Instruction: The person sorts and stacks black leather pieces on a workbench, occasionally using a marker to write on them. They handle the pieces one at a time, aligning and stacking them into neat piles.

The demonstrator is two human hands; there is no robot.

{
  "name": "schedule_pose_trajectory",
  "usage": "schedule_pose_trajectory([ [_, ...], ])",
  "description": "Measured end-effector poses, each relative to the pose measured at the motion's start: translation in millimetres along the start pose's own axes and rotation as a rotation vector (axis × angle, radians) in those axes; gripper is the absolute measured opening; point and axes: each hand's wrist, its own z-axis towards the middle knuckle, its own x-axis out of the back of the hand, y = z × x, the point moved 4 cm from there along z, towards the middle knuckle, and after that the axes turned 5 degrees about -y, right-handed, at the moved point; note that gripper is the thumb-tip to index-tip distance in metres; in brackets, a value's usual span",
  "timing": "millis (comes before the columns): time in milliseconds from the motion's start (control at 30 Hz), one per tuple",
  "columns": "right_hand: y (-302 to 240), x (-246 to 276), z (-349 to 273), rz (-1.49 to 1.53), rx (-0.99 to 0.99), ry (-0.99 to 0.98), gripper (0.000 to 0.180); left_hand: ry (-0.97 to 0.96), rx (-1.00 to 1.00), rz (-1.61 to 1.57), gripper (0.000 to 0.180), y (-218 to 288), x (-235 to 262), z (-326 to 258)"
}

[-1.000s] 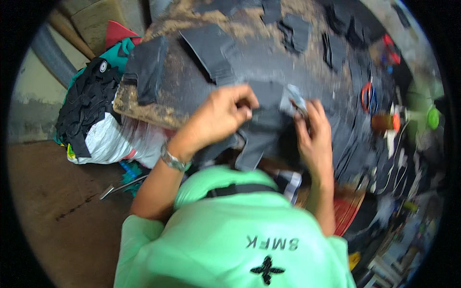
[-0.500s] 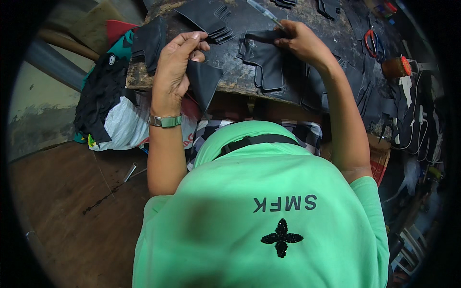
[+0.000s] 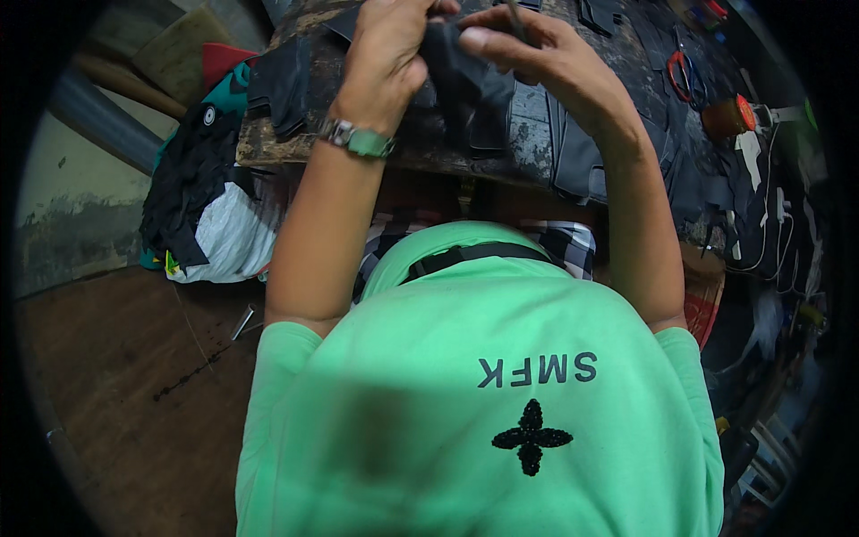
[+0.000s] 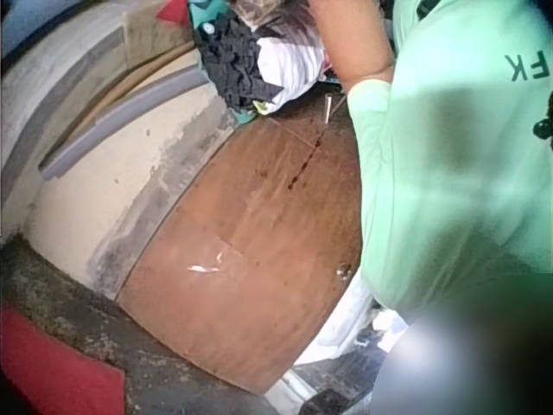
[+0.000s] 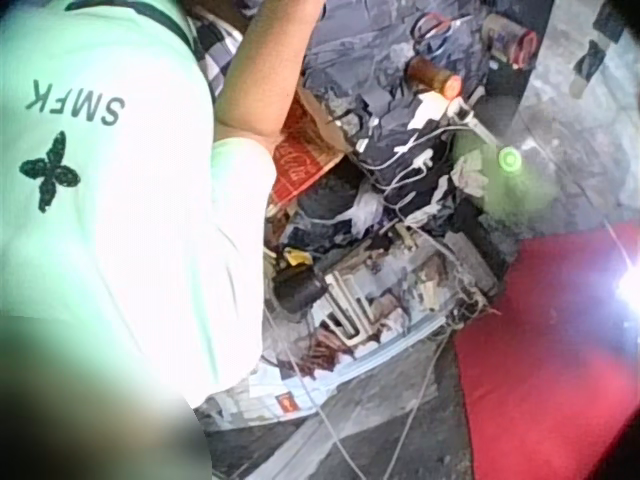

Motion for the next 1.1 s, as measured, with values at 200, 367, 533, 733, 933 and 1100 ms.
schedule_pose_trajectory([
  [200,37.3,36.3,15.6,-0.285,-0.209,0.025,0.019,-0.091,0.129,0.001,0.013,-7.0,-9.0,10.8],
  [367,69.7,52.3,23.5,-0.562,-0.174,0.054,0.021,0.036,0.344,0.288,0.038,-17.1,22.4,-38.6],
  [533,69.7,50.3,26.5,-0.582,-0.144,0.085,0.023,0.146,0.216,0.408,0.031,-29.9,28.1,-81.9],
  [733,60.3,36.4,32.5,-1.099,0.016,-0.007,0.028,0.09,-0.008,0.864,0.041,-33.5,5.6,-95.4],
  [933,48.3,24.9,38.3,-0.859,-0.184,-0.214,0.042,0.06,-0.133,1.108,0.047,-30.2,-9.9,-92.4],
  [1100,30.6,18.0,37.8,-0.913,-0.18,-0.314,0.036,0.05,-0.054,1.039,0.058,-28.5,-6.9,-94.4],
])
